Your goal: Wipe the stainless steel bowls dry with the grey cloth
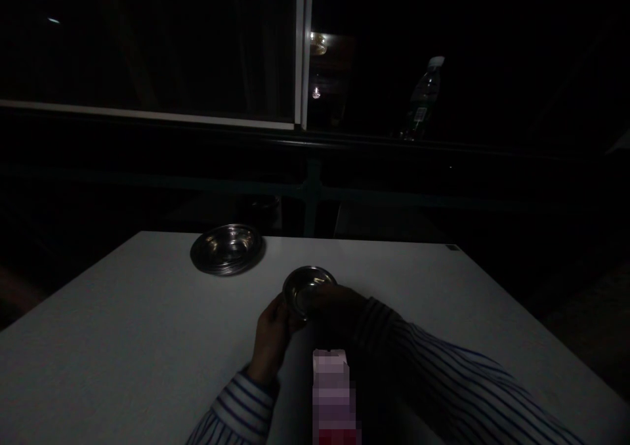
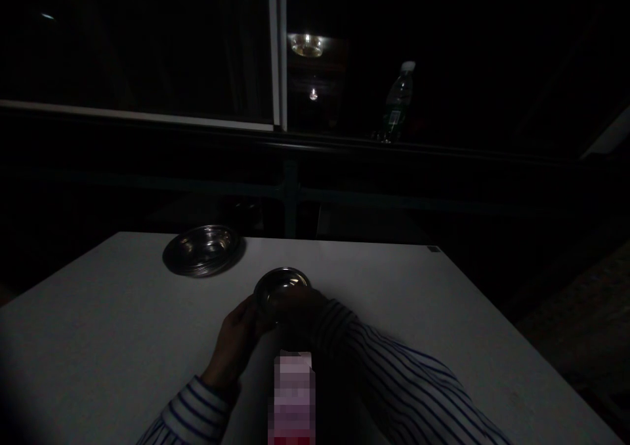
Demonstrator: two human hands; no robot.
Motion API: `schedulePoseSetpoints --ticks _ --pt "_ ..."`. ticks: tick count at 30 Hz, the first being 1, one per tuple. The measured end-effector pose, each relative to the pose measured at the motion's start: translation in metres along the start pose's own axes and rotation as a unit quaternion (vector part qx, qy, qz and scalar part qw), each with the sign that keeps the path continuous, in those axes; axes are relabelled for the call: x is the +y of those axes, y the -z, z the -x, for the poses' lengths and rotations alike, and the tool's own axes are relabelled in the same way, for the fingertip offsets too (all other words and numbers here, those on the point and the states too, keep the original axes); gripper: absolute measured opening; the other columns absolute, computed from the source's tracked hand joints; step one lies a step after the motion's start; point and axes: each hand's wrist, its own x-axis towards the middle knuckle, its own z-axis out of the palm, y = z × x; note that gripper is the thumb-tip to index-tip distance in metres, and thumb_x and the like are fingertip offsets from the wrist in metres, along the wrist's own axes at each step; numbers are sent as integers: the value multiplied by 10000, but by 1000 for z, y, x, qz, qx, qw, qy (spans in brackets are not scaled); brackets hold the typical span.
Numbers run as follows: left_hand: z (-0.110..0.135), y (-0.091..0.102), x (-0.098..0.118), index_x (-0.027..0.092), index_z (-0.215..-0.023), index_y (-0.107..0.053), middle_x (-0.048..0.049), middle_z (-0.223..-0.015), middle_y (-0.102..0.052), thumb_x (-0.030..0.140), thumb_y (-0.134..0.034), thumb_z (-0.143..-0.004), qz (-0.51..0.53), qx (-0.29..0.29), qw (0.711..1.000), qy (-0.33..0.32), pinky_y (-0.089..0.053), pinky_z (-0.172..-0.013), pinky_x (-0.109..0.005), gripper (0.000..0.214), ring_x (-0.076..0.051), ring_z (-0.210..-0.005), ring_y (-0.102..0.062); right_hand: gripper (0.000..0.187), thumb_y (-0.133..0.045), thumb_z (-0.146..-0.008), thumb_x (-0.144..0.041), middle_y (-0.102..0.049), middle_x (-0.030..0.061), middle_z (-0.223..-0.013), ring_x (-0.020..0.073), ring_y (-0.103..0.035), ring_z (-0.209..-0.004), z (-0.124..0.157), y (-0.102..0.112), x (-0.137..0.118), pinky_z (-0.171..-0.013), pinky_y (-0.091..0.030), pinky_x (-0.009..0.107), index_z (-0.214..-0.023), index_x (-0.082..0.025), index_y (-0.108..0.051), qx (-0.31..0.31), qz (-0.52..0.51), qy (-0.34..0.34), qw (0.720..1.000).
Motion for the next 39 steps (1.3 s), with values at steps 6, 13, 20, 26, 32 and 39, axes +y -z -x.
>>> schedulePoseSetpoints --ticks 6,13,20,26,32,39 --pt "3 13 -6 110 -1251 -339 -104 -843 -616 391 -467 -758 -217 18 973 -77 -480 -670 -388 582 -205 -697 -614 241 -392 -733 -131 -612 61 -912 156 -550 -880 54 32 26 -798 -421 306 -891 -158 -572 293 -189 -134 928" --pt "14 23 6 204 -1007 -598 -112 -1042 -564 348 -484 -771 -587 -59 703 -398 -403 -822 -428 299 -243 -968 -509 393 -516 -649 -386 -607 -15 -640 155 -565 -548 80 9 44 -525 -456 286 -983 -183 -479 351 -489 -284 746" --pt "9 12 22 225 -940 -632 -73 -908 -629 248 -458 -798 -653 -144 606 -431 -375 -829 -415 226 -213 -876 -539 259 -493 -670 -323 -631 52 -843 190 -579 -806 92 15 39 -748 -445 332 -852 -155 -570 443 -328 -268 790" --pt "2 1 41 208 -921 -647 -77 -896 -633 276 -448 -796 -538 -150 745 -366 -416 -759 -338 245 -203 -863 -549 239 -481 -694 -309 -628 28 -736 169 -583 -682 94 15 31 -603 -466 285 -862 -161 -565 445 -345 -280 778" --pt "7 -14 58 155 -789 -685 -69 -788 -664 380 -565 -696 -278 -41 946 -163 -423 -696 -282 272 -196 -768 -583 234 -439 -754 -285 -633 32 -695 154 -601 -591 80 17 13 -502 -474 252 -924 -156 -536 435 -345 -267 787" --pt "27 -35 57 126 -827 -666 -32 -679 -648 369 -607 -675 -27 -49 998 -33 -428 -601 -236 293 -130 -613 -558 272 -479 -767 -248 -497 121 -1203 253 -399 -1160 57 -8 -32 -931 -371 450 -1016 -152 -529 432 -72 28 898"
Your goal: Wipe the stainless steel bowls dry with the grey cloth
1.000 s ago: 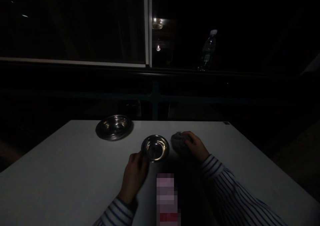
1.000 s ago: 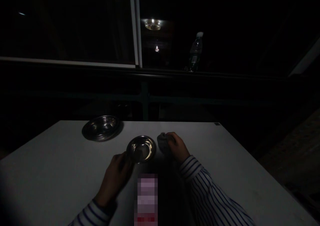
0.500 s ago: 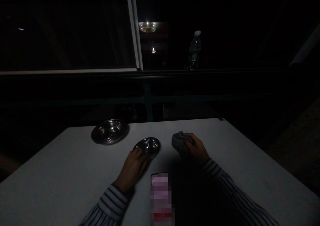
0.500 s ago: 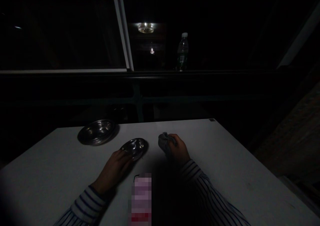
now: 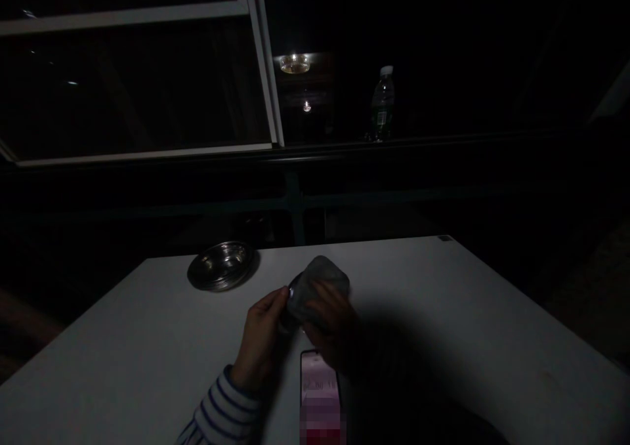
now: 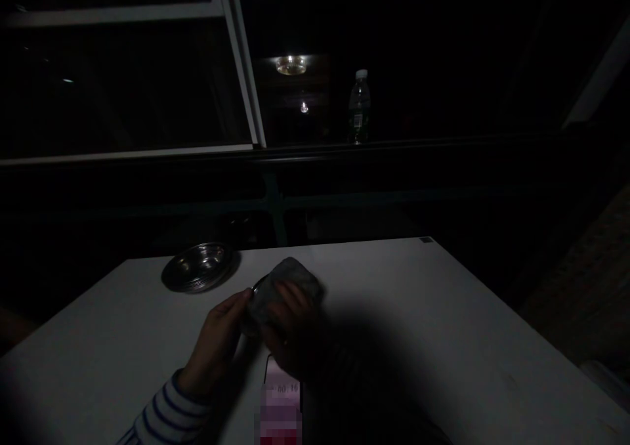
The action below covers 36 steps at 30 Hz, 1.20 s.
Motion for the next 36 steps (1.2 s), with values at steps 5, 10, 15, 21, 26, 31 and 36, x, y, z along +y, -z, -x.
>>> schedulePoseSetpoints --ticks 5,10,15,21,26,31,36 --pt "12 -14 -1 132 -805 -665 -29 -704 -652 336 -609 -682 59 -17 998 15 -435 -635 -250 245 -120 -590 -552 252 -428 -806 -216 -549 107 -1106 226 -444 -1088 -2 -10 -6 -901 -391 441 -1030 -144 -516 30 80 -14 996" --pt "17 -23 1 133 -795 -652 -23 -707 -645 312 -619 -673 104 2 994 25 -429 -589 -236 219 -115 -585 -546 413 -339 -830 -190 -452 134 -1247 237 -348 -1184 -10 -12 -1 -959 -329 450 -1222 -71 -395 9 129 2 992" --pt "18 -25 -2 136 -741 -630 -12 -670 -626 325 -616 -669 144 5 988 47 -428 -547 -240 203 -116 -561 -543 391 -372 -819 -216 -503 119 -1204 232 -407 -1137 -13 -11 0 -945 -356 434 -1181 -92 -458 -28 127 32 991" --pt "17 -21 -2 166 -724 -628 -4 -695 -631 308 -602 -686 141 7 990 29 -433 -580 -234 150 -111 -594 -543 398 -376 -813 -210 -487 108 -1227 251 -362 -1179 -15 -13 2 -969 -327 472 -1189 -104 -456 -40 123 60 990" --pt "19 -19 -2 139 -772 -628 -20 -690 -633 329 -585 -702 132 -1 990 40 -436 -580 -238 207 -124 -611 -556 419 -338 -828 -210 -474 169 -1221 233 -382 -1172 -15 -17 7 -957 -371 430 -1200 -36 -422 -16 92 15 995" --pt "18 -17 0 158 -757 -622 0 -702 -632 303 -591 -695 149 16 988 43 -436 -601 -222 160 -103 -607 -550 398 -387 -814 -217 -471 112 -1242 268 -333 -1202 -12 -19 4 -967 -336 491 -1190 -107 -454 -61 116 85 988" --pt "18 -20 0 144 -746 -614 -11 -671 -619 313 -590 -696 169 -6 985 36 -449 -612 -241 177 -116 -612 -548 411 -350 -823 -228 -497 149 -1205 247 -399 -1148 -25 -18 8 -955 -365 448 -1178 -51 -457 -30 108 40 993"
